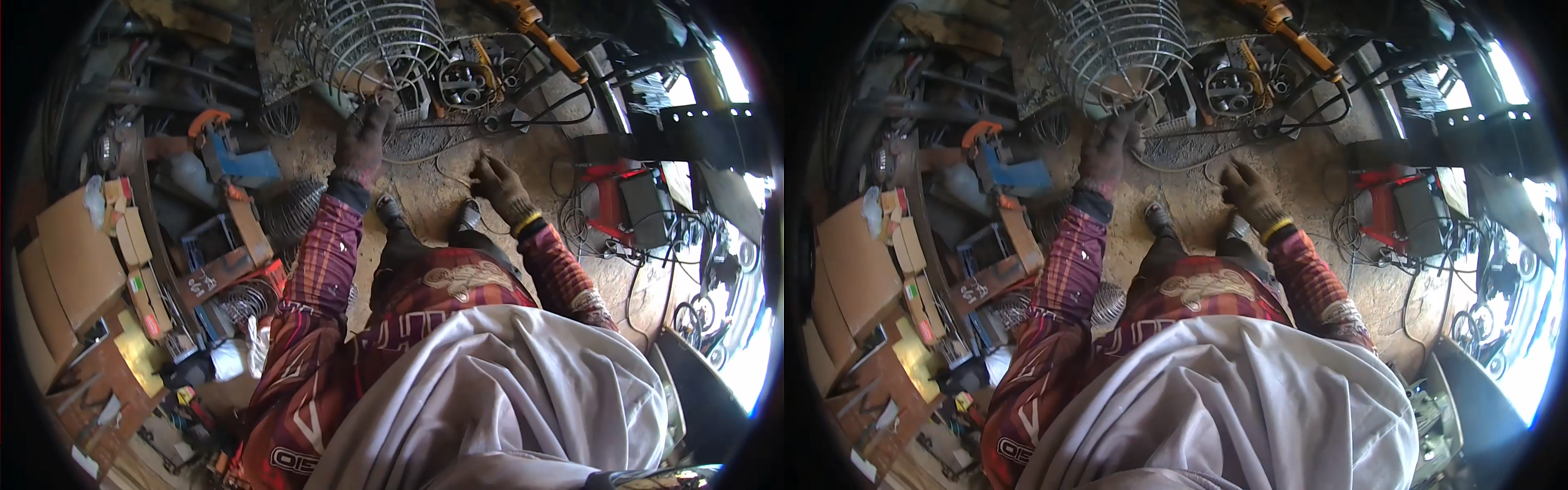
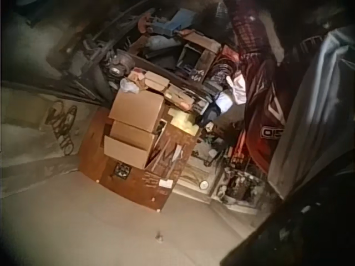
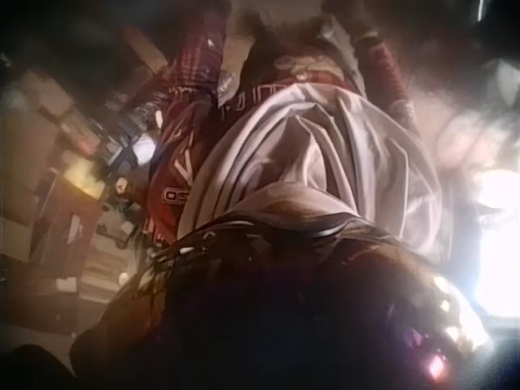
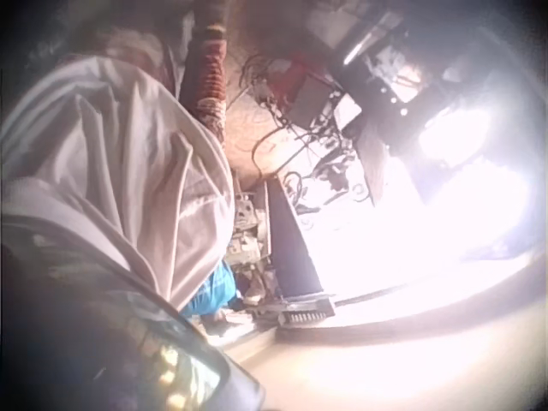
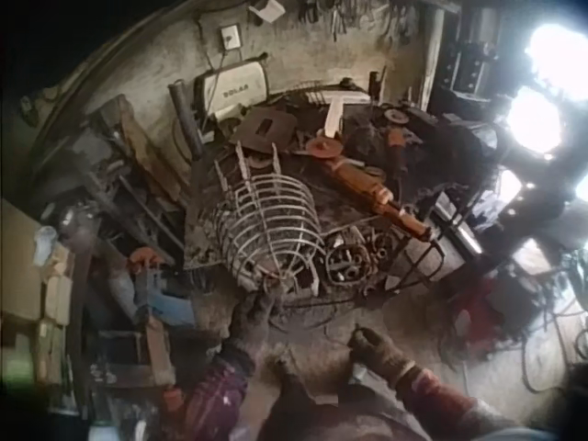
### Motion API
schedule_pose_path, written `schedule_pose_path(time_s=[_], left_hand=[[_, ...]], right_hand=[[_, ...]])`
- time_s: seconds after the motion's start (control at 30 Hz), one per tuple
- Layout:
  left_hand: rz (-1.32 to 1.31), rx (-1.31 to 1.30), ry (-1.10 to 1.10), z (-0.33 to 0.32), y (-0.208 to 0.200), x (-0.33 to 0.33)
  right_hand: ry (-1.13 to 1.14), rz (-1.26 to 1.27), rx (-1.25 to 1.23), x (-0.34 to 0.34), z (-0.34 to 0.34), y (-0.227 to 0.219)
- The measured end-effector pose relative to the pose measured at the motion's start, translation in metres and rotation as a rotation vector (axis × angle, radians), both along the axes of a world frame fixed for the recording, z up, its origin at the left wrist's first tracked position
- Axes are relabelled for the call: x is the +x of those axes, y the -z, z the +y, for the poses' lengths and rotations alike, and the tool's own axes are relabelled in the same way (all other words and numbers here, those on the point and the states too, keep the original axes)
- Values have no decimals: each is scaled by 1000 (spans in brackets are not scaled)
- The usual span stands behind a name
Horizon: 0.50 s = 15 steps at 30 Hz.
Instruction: The person uses a welding tool to join metal pieces together on a table and then works on a circular metal cage-like structure, applying welds at various points around the frame.
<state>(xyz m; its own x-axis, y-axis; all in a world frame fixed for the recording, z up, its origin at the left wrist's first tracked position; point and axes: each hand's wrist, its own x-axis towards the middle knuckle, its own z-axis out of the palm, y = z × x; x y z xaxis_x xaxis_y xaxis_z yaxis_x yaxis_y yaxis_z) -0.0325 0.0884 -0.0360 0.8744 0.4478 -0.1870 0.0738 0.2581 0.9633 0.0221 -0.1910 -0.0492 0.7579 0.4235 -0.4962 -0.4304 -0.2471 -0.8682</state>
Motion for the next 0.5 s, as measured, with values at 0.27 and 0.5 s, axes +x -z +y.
schedule_pose_path(time_s=[0.27,0.5], left_hand=[[-106,132,-177,-12,14,27],[-172,79,-259,-16,26,31]], right_hand=[[24,332,-510,-16,-209,94],[23,356,-477,8,-231,109]])
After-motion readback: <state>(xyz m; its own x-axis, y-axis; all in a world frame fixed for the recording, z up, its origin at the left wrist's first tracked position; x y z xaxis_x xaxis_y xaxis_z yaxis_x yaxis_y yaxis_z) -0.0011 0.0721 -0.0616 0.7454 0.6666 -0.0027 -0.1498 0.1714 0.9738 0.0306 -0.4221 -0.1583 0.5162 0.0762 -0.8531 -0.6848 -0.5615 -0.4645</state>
